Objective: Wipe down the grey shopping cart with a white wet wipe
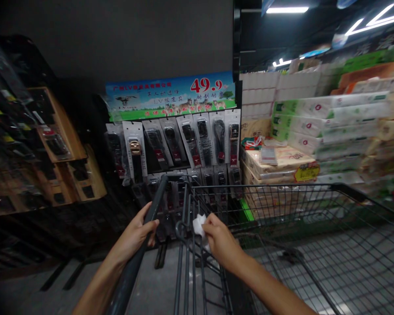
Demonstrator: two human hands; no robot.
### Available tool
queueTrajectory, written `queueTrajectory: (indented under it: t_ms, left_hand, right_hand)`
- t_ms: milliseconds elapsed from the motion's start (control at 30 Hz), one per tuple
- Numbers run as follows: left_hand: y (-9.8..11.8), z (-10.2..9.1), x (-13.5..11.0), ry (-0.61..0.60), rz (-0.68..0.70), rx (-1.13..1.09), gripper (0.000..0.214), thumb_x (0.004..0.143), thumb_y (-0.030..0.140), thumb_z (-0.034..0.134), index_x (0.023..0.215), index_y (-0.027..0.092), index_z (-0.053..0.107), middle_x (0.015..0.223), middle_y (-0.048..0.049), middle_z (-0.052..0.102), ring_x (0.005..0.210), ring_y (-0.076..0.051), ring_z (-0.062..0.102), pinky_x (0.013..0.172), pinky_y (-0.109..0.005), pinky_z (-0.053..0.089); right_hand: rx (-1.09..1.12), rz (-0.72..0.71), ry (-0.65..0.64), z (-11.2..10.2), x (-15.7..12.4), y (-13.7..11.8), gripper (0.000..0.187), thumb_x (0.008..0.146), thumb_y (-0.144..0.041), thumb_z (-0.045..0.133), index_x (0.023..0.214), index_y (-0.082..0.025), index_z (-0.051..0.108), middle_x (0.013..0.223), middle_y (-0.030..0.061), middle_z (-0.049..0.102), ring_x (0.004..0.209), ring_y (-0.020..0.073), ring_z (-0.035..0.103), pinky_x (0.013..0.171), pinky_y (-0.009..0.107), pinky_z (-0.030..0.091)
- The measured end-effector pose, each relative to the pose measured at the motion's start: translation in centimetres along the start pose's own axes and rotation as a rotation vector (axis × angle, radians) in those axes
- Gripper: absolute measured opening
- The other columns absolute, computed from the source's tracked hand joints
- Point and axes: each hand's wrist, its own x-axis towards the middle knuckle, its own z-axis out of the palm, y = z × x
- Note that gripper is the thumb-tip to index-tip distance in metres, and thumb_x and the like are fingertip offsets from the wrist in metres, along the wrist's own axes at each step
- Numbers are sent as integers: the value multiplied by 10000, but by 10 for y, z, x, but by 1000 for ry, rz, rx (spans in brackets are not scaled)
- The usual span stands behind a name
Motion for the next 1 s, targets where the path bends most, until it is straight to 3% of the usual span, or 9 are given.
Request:
queueTrajectory:
  t_ms: [133, 433, 533, 667, 733, 833, 933, 1000]
  left_hand:
    - [-1, 0, 1, -6, -3, 6, 850, 677, 265, 551, 1402, 104, 137, 425, 124, 451, 315, -99, 397, 367, -209, 357]
    - [-3, -1, 2, 29, 6, 136, 827, 696, 329, 538, 1400, 86, 178, 428, 109, 466, 351, -116, 420, 387, -216, 356]
    - [-2, -3, 1, 38, 15, 216, 795, 712, 328, 520, 1401, 93, 201, 449, 104, 463, 381, -124, 444, 417, -224, 369]
    - [-6, -6, 4, 71, 8, 356, 744, 740, 331, 474, 1407, 121, 219, 570, 59, 516, 486, -160, 524, 506, -274, 443]
    - [-9, -8, 6, 126, 100, 479, 680, 739, 320, 464, 1371, 122, 313, 772, -19, 585, 726, -201, 602, 704, -337, 494]
    - [-7, -10, 8, 253, 347, 687, 604, 712, 285, 482, 1298, 144, 443, 1120, -100, 524, 1109, -252, 489, 984, -415, 377]
    - [8, -8, 1, 327, 514, 837, 563, 692, 254, 504, 1252, 196, 508, 1232, -107, 459, 1179, -289, 407, 1005, -483, 338]
    - [23, -3, -8, 277, 515, 829, 505, 713, 273, 498, 1210, 198, 549, 1185, -109, 503, 1127, -287, 448, 973, -481, 366]
  right_hand:
    - [-76, -84, -61, 12, 5, 16, 279, 758, 27, 357, 734, -155, 567, 809, 21, 468, 749, 116, 484, 686, 212, 394]
    - [-246, -184, -55, 11, 27, 31, 393, 735, 43, 394, 933, -184, 647, 869, 33, 468, 775, 128, 484, 682, 229, 395]
    - [-205, -133, -43, 14, 25, 27, 374, 757, 40, 379, 913, -174, 644, 863, 35, 464, 779, 124, 489, 693, 226, 397]
    - [-117, -52, -15, 18, 11, 18, 299, 764, 40, 359, 750, -148, 590, 821, 27, 462, 760, 111, 494, 696, 212, 399]
    - [-82, -22, 2, 18, 4, 14, 273, 776, 26, 363, 700, -151, 556, 801, 22, 467, 744, 106, 492, 688, 203, 398]
    - [-32, 10, 19, 15, -6, 9, 259, 792, 1, 371, 675, -159, 538, 769, 18, 484, 726, 109, 495, 662, 199, 392]
    - [0, 29, -14, 9, -16, 3, 255, 795, -18, 380, 659, -166, 537, 763, 21, 505, 727, 116, 509, 646, 205, 391]
    - [14, 46, -64, 4, -24, -1, 256, 800, -35, 382, 655, -174, 540, 772, 23, 517, 736, 119, 520, 654, 212, 398]
